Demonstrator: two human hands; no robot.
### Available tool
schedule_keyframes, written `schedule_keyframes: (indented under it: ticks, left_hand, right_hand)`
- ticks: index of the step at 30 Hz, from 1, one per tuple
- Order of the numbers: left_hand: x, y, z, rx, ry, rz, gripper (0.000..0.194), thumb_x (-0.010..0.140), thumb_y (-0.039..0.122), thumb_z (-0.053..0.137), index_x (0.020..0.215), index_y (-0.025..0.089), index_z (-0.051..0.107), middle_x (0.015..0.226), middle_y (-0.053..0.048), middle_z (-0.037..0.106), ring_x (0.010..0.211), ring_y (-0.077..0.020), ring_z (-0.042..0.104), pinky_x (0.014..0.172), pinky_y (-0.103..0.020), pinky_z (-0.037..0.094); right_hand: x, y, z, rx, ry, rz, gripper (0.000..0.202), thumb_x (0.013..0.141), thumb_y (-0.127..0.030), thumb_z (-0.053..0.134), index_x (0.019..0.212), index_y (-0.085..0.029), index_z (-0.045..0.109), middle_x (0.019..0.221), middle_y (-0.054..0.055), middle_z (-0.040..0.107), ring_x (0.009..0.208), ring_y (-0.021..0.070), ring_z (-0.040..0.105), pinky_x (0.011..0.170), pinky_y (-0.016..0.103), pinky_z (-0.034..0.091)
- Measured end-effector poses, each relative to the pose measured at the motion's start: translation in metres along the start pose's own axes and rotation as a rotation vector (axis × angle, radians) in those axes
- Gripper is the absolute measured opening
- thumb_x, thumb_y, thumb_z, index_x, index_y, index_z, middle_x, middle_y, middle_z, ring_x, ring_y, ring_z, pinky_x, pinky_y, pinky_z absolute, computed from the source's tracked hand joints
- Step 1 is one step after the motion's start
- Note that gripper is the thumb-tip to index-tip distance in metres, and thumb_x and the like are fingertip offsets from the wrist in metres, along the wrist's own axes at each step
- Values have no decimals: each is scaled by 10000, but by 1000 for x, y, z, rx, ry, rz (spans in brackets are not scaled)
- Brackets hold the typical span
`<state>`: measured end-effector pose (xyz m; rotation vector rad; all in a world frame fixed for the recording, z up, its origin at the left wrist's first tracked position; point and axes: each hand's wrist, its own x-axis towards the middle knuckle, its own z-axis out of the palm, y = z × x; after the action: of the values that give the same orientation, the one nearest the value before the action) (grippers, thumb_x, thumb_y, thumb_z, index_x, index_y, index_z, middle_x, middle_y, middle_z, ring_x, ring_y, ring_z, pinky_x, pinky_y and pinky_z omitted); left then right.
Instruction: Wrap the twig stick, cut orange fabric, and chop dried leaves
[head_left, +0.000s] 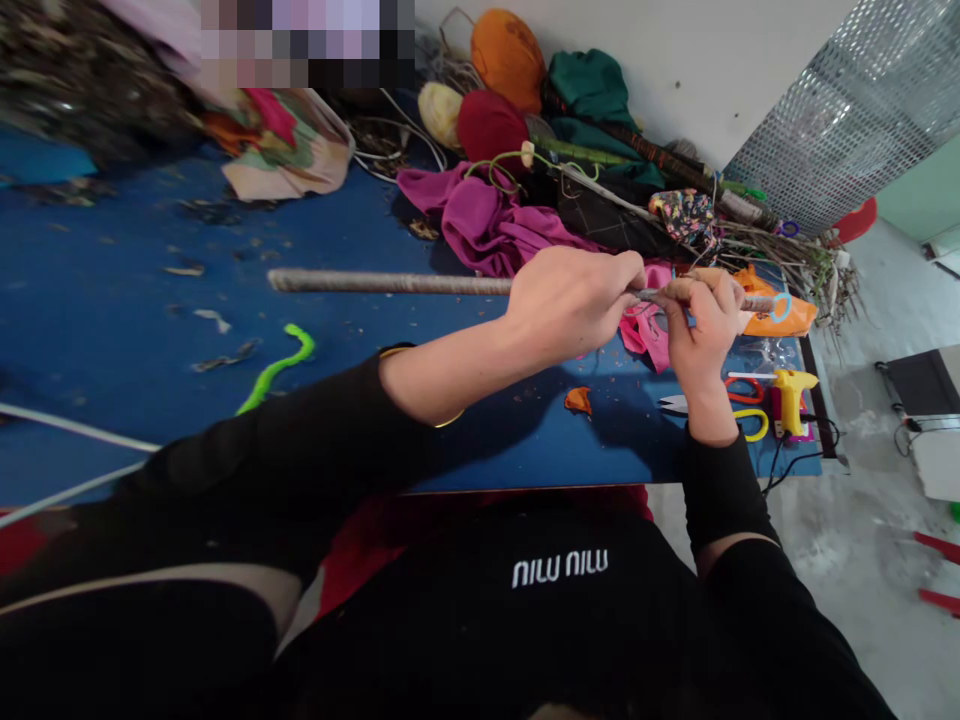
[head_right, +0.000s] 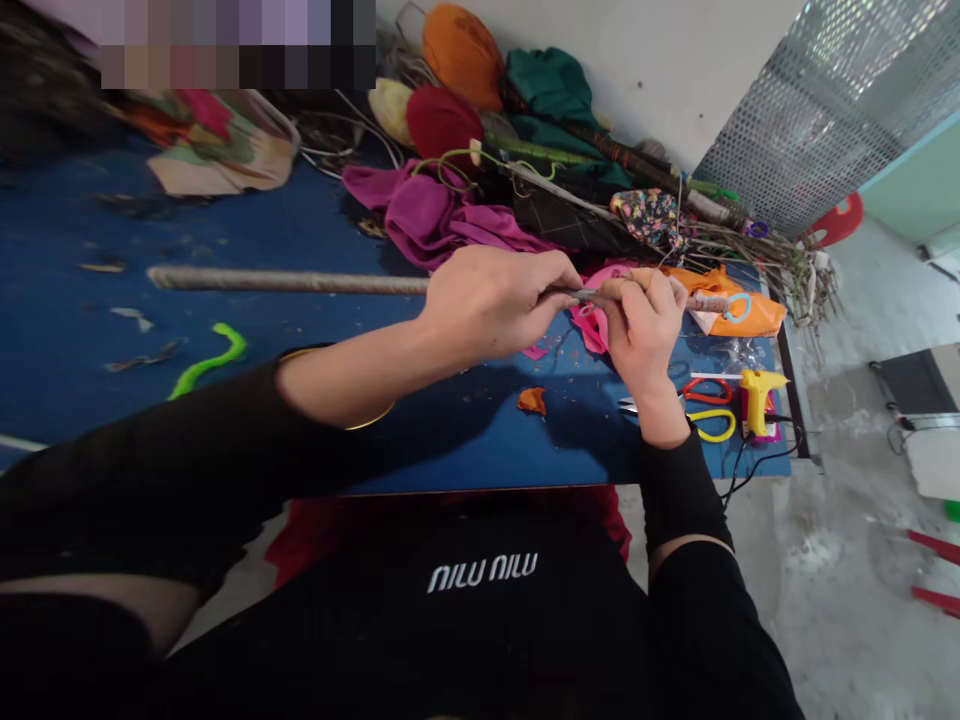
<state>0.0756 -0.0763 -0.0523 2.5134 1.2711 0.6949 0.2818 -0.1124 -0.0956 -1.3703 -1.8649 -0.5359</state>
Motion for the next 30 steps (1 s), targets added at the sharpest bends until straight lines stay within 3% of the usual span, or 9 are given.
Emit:
schedule_keyframes:
  ticks: [6, 10, 14, 22, 30]
  left_hand:
    - [0, -4, 6, -96, -25, -22, 254, 967, 278, 612, 1139, 242, 796, 937, -65, 818, 906, -262, 765, 819, -349, 525]
    - [5, -7, 4, -237, -69, -80, 208, 926, 249, 661, 1079, 253, 801, 968, -45, 825, 913, -246, 755, 787, -331, 508]
    - [12, -16, -3, -282, 13, -164, 187, 911, 236, 661, 1032, 232, 804, 895, -48, 808, 835, -228, 725, 747, -327, 487]
    - [12, -16, -5, -272, 40, -97, 202, 921, 244, 656, 1064, 218, 796, 937, -40, 807, 873, -210, 727, 821, -325, 502]
    - [4, -1, -4, -112, -35, -59, 280, 972, 286, 593, 1165, 246, 792, 961, -57, 820, 910, -243, 753, 809, -331, 501]
  right_hand:
    - [5, 3, -1, -35, -128, -71, 413, 1114, -472, 388, 939, -219, 664, 982, 62, 642, 964, 222, 596, 981, 432, 436]
    - [2, 0, 0, -35, -92, -105, 415, 1127, -454, 364, 937, -217, 647, 1000, 65, 646, 960, 211, 595, 1017, 442, 435]
    - [-2, -8, -1, -4, -52, -153, 390, 1119, -470, 426, 915, -228, 653, 932, 36, 654, 960, 192, 620, 1032, 412, 443]
    - [-1, -10, -7, 227, 230, 121, 302, 1064, -462, 569, 910, -245, 710, 863, 15, 650, 914, 200, 646, 926, 410, 520]
    - [-6, -2, 4, -45, 106, 64, 317, 1046, -487, 590, 1011, -230, 771, 997, 66, 697, 1005, 243, 646, 1007, 459, 466]
